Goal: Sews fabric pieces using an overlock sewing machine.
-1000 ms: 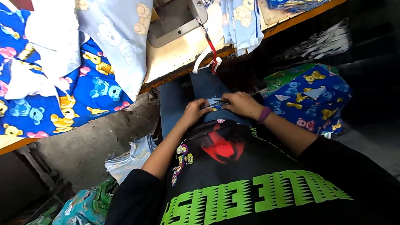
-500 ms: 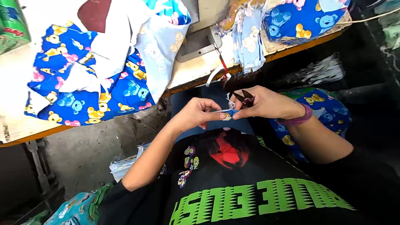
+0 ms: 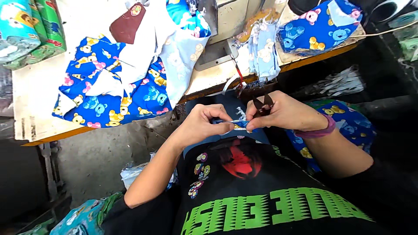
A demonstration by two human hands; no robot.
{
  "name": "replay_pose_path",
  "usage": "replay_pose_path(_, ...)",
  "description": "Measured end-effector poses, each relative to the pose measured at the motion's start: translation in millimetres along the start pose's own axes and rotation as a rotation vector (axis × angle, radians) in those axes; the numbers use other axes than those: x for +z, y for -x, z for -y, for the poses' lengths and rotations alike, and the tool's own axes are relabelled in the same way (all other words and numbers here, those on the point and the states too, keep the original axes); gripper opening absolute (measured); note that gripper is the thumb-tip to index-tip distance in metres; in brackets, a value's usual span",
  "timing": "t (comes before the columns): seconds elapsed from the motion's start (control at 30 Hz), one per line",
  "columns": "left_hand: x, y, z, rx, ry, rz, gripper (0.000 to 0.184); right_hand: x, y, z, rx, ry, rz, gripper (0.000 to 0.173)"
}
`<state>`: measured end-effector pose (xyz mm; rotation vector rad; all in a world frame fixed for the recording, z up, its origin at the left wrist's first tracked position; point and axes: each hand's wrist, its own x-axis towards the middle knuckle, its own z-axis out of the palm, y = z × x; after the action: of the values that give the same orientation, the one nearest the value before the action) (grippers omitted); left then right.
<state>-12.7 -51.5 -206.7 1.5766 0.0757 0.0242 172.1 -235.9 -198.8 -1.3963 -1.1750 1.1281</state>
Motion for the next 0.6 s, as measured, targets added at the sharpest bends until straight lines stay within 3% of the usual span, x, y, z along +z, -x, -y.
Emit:
replay_pose_path(0.17,16,0,-7,-0.139,-0.029,-0.098,0.005,-2,3,-5,-0.007,0.061,0.056,0.003)
replay_pose_path(0.33,16,-1,-10,-0.105,-0.124,-0.158,0.007,11,4,-4,-0.005,0.023,-0.097,0.039)
replay_pose_path(0.5,18,-3,-11,-0.1,-0.216,-0.135,0.005,33,-2,-16,0.083,-0.271,-0.339,0.005)
replay_pose_path(0.53,17,-2,-12,-0.103,-0.225,-0.14,0.005,29,-2,-19,0.1,-0.264,-0.403,0.004)
replay_pose_path(0.6,15,-2,-14,-0.094,-0.239,-0.14,0.006,22,-1,-16,0.071,-0.177,-0.444,0.024)
